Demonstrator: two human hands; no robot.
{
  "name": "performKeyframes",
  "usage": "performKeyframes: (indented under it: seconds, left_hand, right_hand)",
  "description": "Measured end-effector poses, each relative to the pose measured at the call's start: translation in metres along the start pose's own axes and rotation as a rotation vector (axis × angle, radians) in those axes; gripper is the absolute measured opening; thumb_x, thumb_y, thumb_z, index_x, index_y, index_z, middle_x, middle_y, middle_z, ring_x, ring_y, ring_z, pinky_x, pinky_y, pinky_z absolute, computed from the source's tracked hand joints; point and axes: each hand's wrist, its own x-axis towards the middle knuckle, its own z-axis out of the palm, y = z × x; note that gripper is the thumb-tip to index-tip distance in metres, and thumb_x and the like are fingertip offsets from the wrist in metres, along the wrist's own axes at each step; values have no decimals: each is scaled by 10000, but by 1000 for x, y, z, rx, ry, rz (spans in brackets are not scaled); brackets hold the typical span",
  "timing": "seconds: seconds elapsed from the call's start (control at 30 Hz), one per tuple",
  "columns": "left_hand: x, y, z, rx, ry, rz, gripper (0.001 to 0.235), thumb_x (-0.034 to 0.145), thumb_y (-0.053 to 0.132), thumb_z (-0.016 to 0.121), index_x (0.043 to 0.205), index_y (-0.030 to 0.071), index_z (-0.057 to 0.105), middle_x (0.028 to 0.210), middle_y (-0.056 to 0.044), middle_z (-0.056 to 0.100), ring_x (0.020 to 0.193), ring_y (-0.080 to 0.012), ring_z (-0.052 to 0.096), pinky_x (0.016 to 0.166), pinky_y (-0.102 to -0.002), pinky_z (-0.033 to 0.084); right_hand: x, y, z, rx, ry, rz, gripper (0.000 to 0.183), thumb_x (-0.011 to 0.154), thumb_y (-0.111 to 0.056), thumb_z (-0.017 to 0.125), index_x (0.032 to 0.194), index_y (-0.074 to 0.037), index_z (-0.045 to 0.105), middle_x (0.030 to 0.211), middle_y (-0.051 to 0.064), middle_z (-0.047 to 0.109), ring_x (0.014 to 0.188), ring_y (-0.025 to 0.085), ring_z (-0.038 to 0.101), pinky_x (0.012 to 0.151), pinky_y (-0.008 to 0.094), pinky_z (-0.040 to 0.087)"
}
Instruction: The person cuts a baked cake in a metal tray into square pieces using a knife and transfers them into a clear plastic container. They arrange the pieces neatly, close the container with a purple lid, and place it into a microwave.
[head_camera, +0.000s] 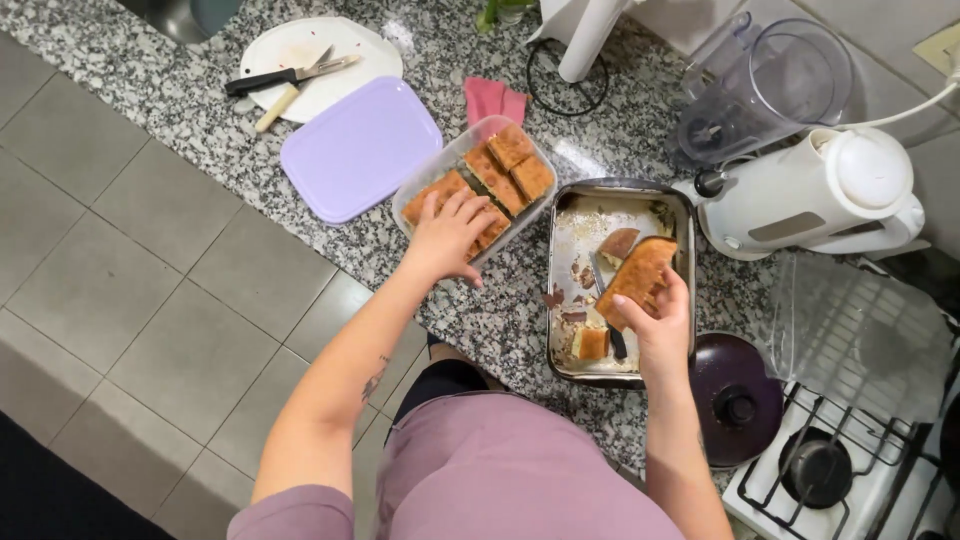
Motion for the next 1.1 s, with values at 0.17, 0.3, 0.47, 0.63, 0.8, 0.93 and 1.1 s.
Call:
performKeyframes:
  seconds: [0.17, 0.3, 0.47, 0.63, 0.8, 0.93, 1.1]
  left_hand:
    - [24, 4, -40, 238, -271, 166, 1143, 422, 589, 839, 1396, 235, 358, 1481, -19, 327, 1405, -218, 185, 1119, -538, 36]
    - [62, -27, 4, 231, -232, 253, 1083, 430, 771, 695, 1286, 168, 416, 1283, -40, 447, 1225, -198, 354, 1003, -530, 205]
    - [85, -42, 27, 159, -208, 311, 966, 588, 925, 417, 1167, 161, 537, 1156, -30, 582, 1110, -185, 475, 951, -544, 219]
    - [82, -43, 4, -26, -307, 343, 680, 788, 757, 399, 998, 151, 624, 1036, -28, 637, 1037, -194, 547, 991, -562, 192]
    - [74, -52, -2, -67, -301, 385, 611, 832, 696, 423, 1088, 174, 611, 1135, -20, 626, 1099, -182, 544, 1030, -570, 165]
    - [60, -76, 11, -241, -46, 344, 463, 876, 513, 539, 1190, 175, 571, 1223, -19, 589, 1173, -191, 524, 1066, -487, 221]
    - [46, -85, 17, -209, 41, 260, 348, 900, 412, 545, 1107, 144, 623, 1122, -20, 620, 1168, -181, 510, 1055, -467, 219]
  right_hand:
    - [11, -21, 65, -50, -62, -24, 740, 703, -27, 744, 1345, -105, 385, 1159, 123, 510, 1003, 257, 530, 787, 399, 526]
    - [49, -4, 113, 71, -93, -34, 707, 763, -110, 743, 1362, -95, 367, 1205, 134, 523, 1040, 266, 540, 820, 408, 524]
    - [90, 39, 152, 356, -41, -22, 675, 885, -191, 671, 1397, -38, 258, 1270, 120, 478, 1140, 259, 520, 897, 440, 502]
    - [107, 68, 152, 250, -22, -112, 652, 895, -184, 668, 1383, -56, 255, 1224, 119, 491, 1054, 274, 587, 818, 415, 548]
    - [103, 68, 157, 177, -44, -187, 665, 863, -166, 700, 1359, -50, 274, 1193, 113, 504, 1025, 240, 602, 804, 364, 567]
    - [87, 40, 159, -76, -100, -273, 690, 742, -121, 793, 1317, -47, 418, 1166, 159, 547, 1066, 281, 547, 856, 397, 506]
    - [95, 48, 163, -487, -259, -424, 582, 758, -127, 771, 1287, -156, 530, 1181, 74, 583, 1159, 256, 532, 943, 377, 460]
